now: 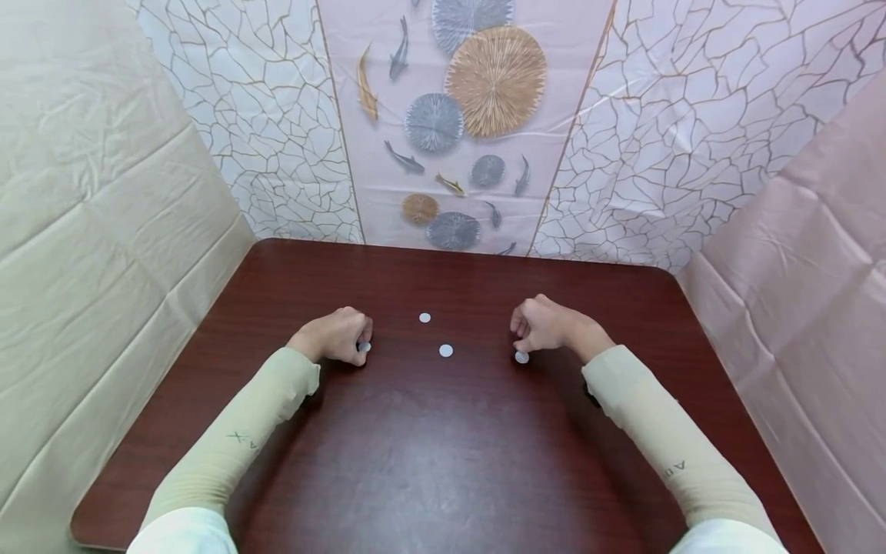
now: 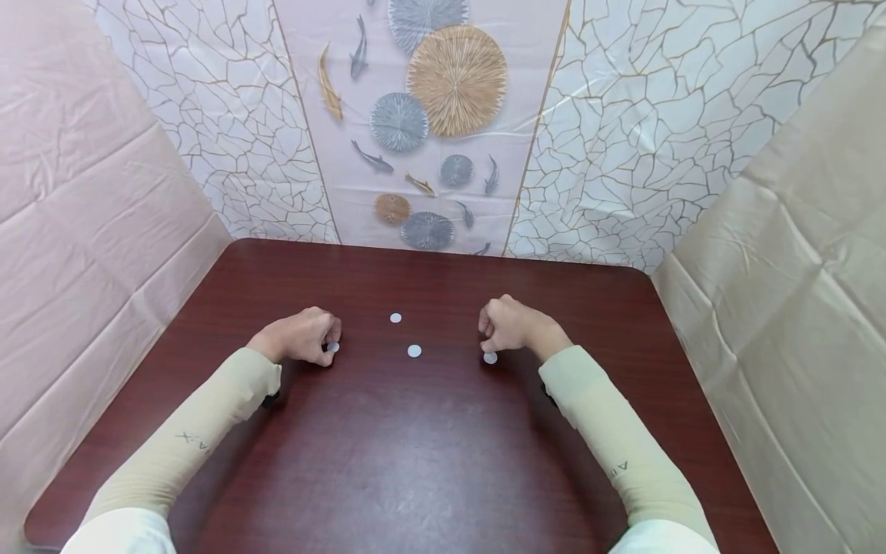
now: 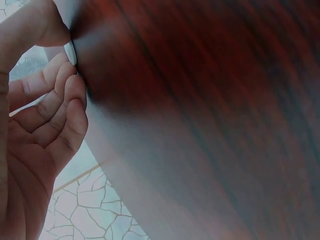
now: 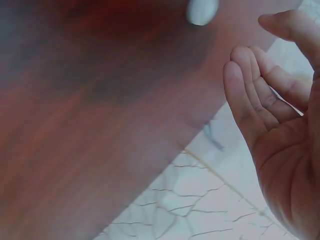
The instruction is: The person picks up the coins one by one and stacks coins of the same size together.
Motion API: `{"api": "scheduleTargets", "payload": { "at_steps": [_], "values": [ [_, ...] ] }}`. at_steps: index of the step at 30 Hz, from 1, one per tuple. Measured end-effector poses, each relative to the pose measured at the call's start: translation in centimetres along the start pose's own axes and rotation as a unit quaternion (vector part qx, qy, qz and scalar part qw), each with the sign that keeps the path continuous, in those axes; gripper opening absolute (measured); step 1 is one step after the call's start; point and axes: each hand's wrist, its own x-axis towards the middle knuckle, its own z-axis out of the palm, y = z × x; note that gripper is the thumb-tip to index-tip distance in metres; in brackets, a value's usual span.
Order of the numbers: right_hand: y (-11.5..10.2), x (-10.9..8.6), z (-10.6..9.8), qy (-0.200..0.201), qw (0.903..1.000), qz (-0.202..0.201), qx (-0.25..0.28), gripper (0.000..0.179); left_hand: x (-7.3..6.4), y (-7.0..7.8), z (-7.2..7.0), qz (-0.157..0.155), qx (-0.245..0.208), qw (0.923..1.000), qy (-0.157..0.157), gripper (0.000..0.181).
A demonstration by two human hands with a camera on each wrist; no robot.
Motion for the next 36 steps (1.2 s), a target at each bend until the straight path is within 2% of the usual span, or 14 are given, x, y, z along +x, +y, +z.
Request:
{"api": "scheduleTargets", "payload": {
  "at_steps": [8, 19, 31, 36],
  "values": [
    [-2.4, 3.1, -1.2, 0.001, 0.9992, -0.032, -0.024, 0.030, 0.1, 0.0, 0.0, 0.007, -0.009, 0.9999, 0.003, 0.009],
    [-5.4, 7.7, 0.7, 0.019, 0.9967, -0.076, -0.021, 0.031, -0.1, -0.1, 0.1, 0.000, -0.011, 0.9999, 0.004, 0.009],
    [-7.5, 11.9, 2.5, 0.018, 0.9981, -0.059, -0.004, 0.032, -0.2, -0.1, 0.0, 0.000, -0.018, 0.9998, 0.004, 0.008],
    [-8.0, 13.3, 3.3, 0.004, 0.9989, -0.046, -0.006, 0.031, -0.3, -0.2, 0.0, 0.006, -0.017, 0.9998, 0.010, 0.009]
  ]
}}
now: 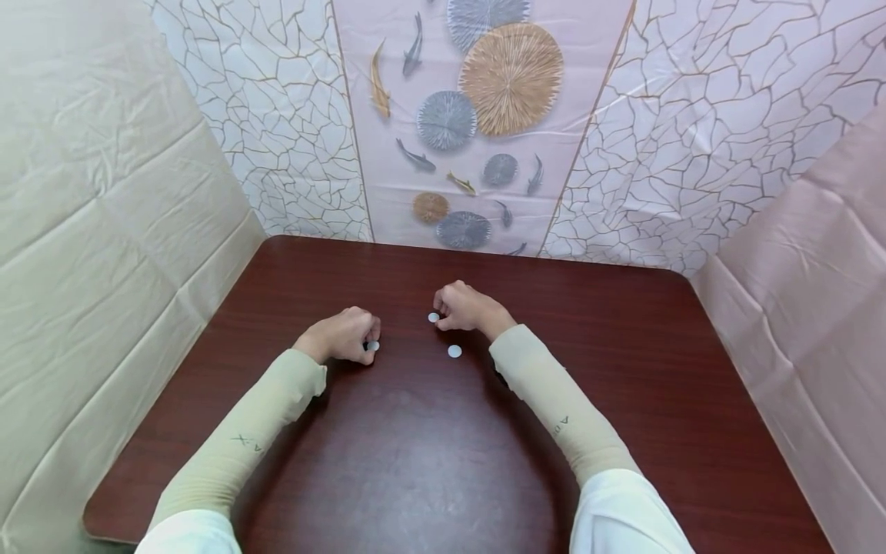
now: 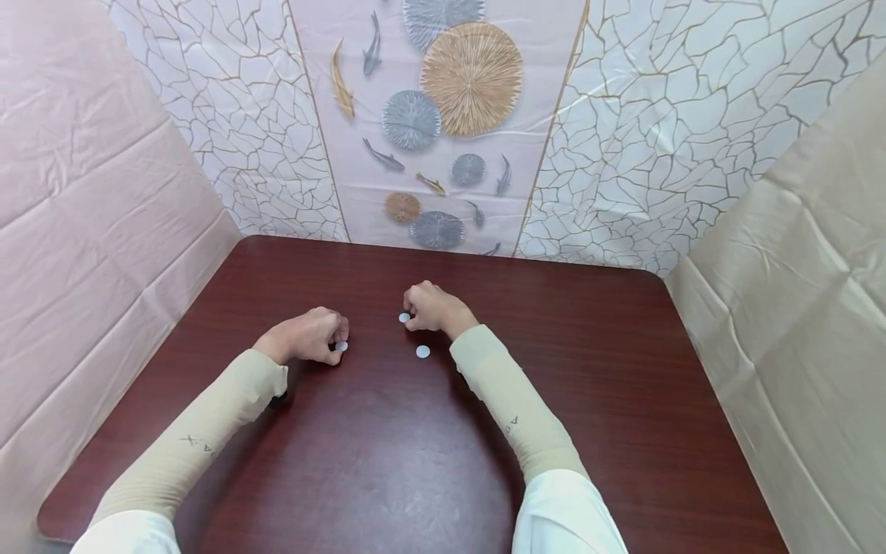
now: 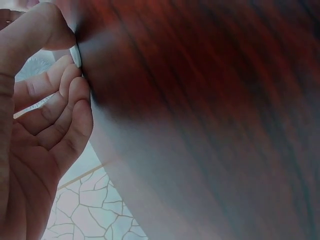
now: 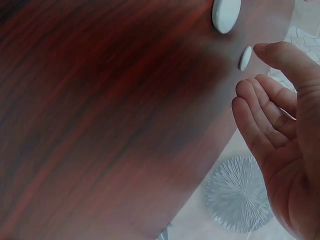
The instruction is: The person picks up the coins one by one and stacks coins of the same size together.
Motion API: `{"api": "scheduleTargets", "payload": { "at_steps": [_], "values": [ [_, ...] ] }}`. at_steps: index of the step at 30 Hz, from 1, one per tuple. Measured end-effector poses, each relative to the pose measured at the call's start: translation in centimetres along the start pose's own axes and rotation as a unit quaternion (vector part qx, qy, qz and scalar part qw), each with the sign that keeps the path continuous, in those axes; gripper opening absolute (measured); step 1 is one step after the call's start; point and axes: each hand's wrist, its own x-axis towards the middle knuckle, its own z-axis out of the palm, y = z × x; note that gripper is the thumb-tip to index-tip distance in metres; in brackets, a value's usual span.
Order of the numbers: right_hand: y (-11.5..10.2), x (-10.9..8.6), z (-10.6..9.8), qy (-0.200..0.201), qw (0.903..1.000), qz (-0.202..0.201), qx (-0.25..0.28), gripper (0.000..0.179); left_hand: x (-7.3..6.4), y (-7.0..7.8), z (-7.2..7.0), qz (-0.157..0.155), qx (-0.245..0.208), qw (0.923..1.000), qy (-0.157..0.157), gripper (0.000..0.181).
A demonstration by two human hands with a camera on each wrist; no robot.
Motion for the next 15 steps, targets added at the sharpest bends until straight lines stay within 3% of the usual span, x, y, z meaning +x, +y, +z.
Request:
{"api": "scheduleTargets", "payload": {
  "at_steps": [9, 15],
  "values": [
    [-0.1, 1.3, 0.5, -0.021, 0.9993, 0.028, -0.013, 0.030, -0.1, 0.0, 0.0, -0.009, -0.002, 1.0000, -0.001, 0.010],
    [-0.4, 1.8, 0.0, -0.029, 0.9988, 0.016, -0.036, 0.018, -0.1, 0.1, 0.0, -0.011, -0.010, 0.9999, -0.005, 0.011]
  ]
}}
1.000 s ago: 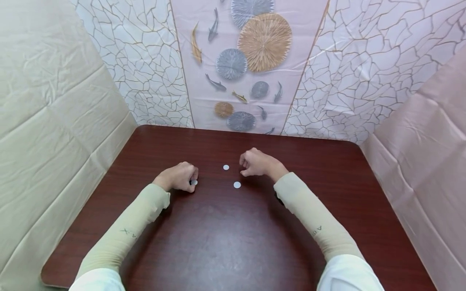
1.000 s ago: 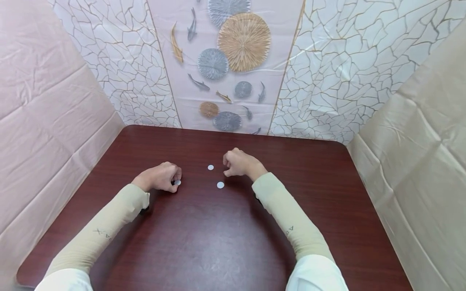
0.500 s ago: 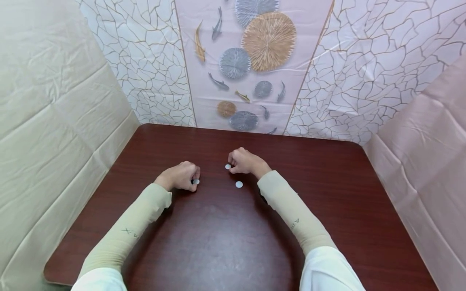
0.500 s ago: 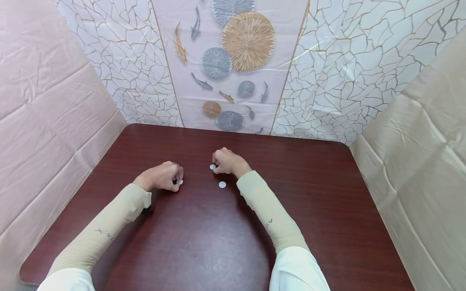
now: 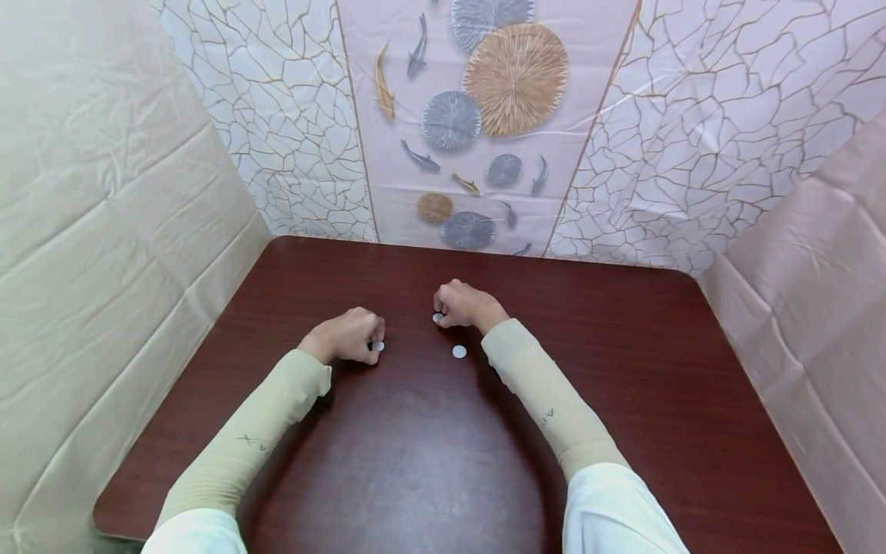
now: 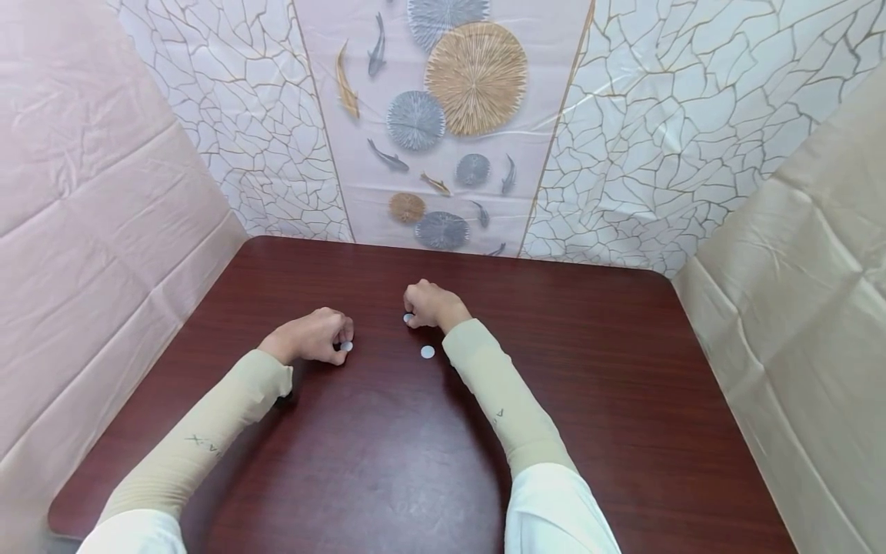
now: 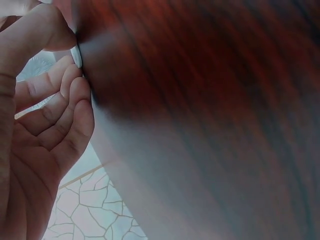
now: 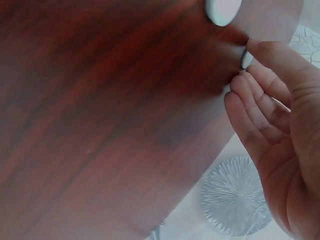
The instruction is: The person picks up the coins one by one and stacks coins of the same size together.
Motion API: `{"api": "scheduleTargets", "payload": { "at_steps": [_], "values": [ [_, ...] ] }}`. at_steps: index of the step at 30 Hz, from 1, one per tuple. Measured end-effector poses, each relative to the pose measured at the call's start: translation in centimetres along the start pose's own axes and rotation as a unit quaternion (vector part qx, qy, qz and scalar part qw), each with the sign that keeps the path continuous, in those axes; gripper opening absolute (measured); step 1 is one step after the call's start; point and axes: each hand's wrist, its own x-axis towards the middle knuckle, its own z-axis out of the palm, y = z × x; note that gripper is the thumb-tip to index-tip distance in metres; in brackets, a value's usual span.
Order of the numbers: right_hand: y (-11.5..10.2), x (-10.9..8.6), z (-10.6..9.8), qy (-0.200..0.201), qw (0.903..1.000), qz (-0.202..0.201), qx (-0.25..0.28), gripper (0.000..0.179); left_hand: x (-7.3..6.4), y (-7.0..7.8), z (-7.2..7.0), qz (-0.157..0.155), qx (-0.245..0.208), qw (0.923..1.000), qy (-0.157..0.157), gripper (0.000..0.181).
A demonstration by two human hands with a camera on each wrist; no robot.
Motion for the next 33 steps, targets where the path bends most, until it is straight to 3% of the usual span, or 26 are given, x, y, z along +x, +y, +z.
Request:
{"api": "scheduleTargets", "payload": {
  "at_steps": [4, 9, 22, 33],
  "values": [
    [-0.2, 0.4, -0.3, -0.013, 0.9999, 0.002, -0.006, 0.006, 0.0, 0.0, 0.0, -0.008, -0.006, 0.9999, -0.006, 0.010],
    [-0.3, 0.8, -0.4, -0.030, 0.9991, 0.019, -0.021, 0.014, 0.0, 0.0, 0.2, -0.005, -0.008, 0.9999, -0.006, 0.009],
    [-0.6, 1.5, 0.3, -0.009, 0.9979, 0.050, -0.040, 0.012, -0.2, -0.2, 0.1, -0.012, -0.018, 0.9997, 0.006, 0.008],
    [-0.7, 1.8, 0.8, 0.015, 0.9958, -0.005, -0.090, 0.017, -0.6, -0.3, 0.1, -0.018, -0.034, 0.9992, 0.007, 0.009]
  ]
}}
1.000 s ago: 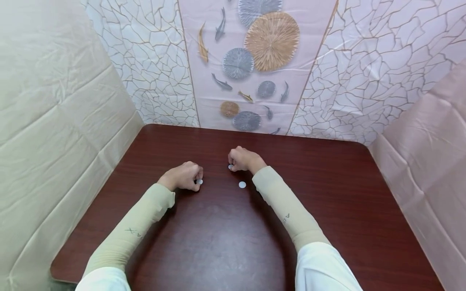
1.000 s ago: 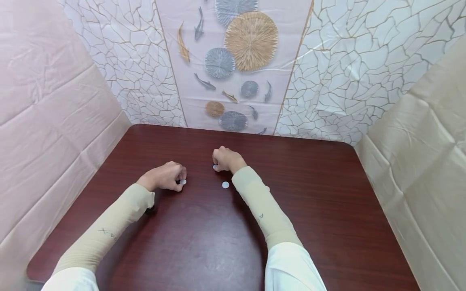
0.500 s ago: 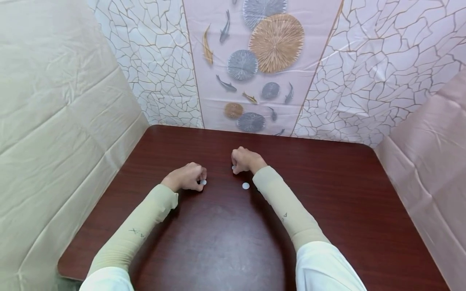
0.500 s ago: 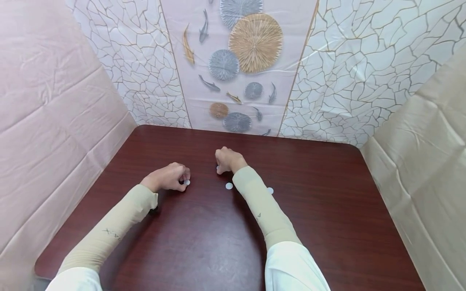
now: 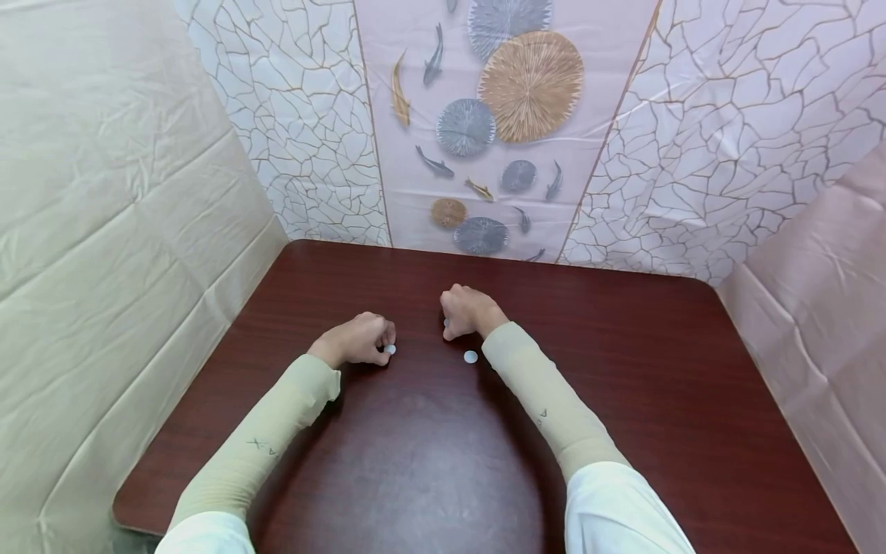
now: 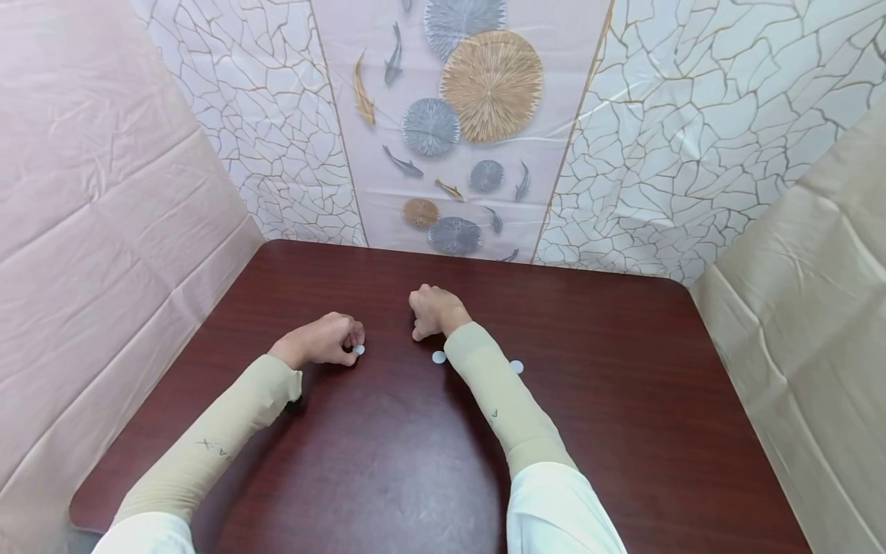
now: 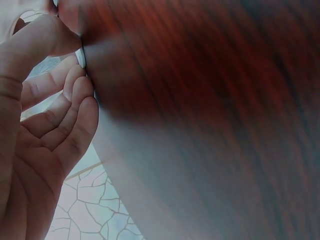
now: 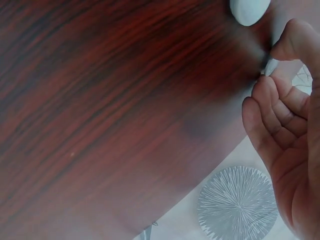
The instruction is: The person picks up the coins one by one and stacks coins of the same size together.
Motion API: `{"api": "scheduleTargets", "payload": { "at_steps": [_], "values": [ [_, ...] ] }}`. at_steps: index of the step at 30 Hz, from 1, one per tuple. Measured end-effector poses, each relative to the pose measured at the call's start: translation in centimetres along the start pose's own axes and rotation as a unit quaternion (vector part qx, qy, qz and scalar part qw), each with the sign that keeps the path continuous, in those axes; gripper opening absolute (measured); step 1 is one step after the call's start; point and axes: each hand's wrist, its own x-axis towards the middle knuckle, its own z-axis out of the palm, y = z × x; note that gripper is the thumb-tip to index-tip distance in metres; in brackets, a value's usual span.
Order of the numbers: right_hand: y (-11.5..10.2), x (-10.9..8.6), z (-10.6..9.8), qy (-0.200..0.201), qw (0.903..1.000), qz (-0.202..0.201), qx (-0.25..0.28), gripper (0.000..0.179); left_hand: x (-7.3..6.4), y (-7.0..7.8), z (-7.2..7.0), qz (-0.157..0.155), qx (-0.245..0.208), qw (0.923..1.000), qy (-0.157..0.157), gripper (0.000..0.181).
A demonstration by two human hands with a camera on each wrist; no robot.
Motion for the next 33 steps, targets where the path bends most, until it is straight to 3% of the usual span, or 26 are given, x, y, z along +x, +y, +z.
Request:
{"api": "scheduleTargets", "payload": {
  "at_steps": [15, 24, 33],
  "values": [
    [-0.5, -1.2, 0.4, 0.012, 0.9974, -0.041, 0.058, 0.014, -0.1, 0.1, 0.1, -0.010, -0.017, 0.9998, 0.003, 0.012],
    [-2.8, -1.1, 0.6, 0.032, 0.9933, -0.078, 0.079, 0.015, -0.4, -0.3, 0.2, -0.006, -0.048, 0.9987, 0.018, 0.015],
    [-5.6, -0.6, 1.5, 0.034, 0.9915, -0.100, 0.077, 0.017, -0.3, -0.4, 0.3, -0.023, -0.067, 0.9974, 0.015, 0.014]
  ]
}}
